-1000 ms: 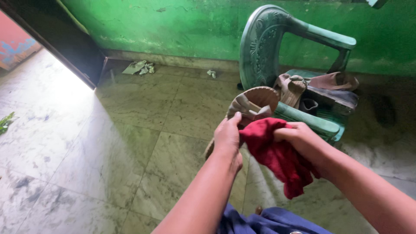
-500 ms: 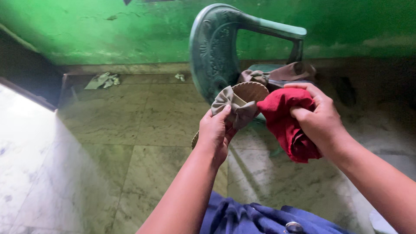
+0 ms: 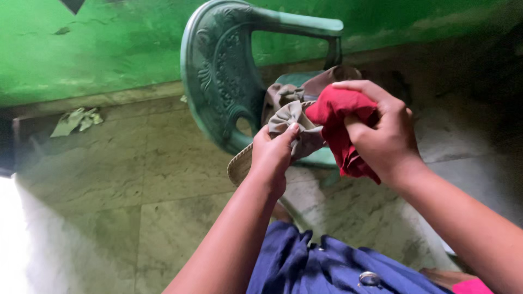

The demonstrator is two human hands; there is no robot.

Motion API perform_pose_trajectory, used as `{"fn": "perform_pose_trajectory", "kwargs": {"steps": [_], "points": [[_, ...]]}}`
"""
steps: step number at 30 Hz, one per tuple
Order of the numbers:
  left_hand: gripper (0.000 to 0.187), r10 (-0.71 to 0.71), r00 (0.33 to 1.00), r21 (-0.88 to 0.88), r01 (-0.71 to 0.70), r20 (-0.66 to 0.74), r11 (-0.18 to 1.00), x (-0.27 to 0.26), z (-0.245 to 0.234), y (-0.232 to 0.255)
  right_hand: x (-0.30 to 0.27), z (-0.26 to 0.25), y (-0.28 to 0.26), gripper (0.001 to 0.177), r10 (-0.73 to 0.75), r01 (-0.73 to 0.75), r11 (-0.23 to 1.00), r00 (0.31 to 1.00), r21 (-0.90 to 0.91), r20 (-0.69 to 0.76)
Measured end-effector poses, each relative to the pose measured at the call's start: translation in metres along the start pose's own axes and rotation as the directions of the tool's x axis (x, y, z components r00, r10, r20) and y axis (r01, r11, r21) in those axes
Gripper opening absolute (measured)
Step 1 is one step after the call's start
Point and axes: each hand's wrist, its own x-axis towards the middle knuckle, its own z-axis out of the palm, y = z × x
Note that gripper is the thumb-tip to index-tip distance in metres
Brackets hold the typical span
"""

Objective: The person wipes a pair of beige sandals with a red cloth. They retrieve the sandals from a shelf, place them on a green plastic chair, and wipe the straps and soles before returning them to the chair.

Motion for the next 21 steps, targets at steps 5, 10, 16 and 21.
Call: {"fn": "perform_pose_trajectory", "kwargs": {"steps": [5,10,16,21], "points": [[0.025,-0.089,0.991,-0.051,0.094,0.100,0.994,0.026,0.014,0.020,0.040,0.004,0.018,0.042,0.119,-0.143,0.939,0.988,0.311,0.094],[0.029,-0.037,0.986,0.024,0.033,0.165,0.999,0.053,0.021,0.032,0.072,0.012,0.023,0.036,0.302,-0.330,0.933,0.935,0.143,0.188],[0.025,-0.182,0.981,0.133,0.173,0.059,0.976,0.090,0.018,0.039,0.099,0.024,0.029,0.030,0.496,-0.536,0.789,0.844,0.299,0.206],[0.019,-0.351,0.930,0.255,0.315,0.111,0.914,0.102,0.012,0.042,0.107,0.020,0.029,0.044,0.470,-0.503,0.806,0.864,0.312,0.179]]}}
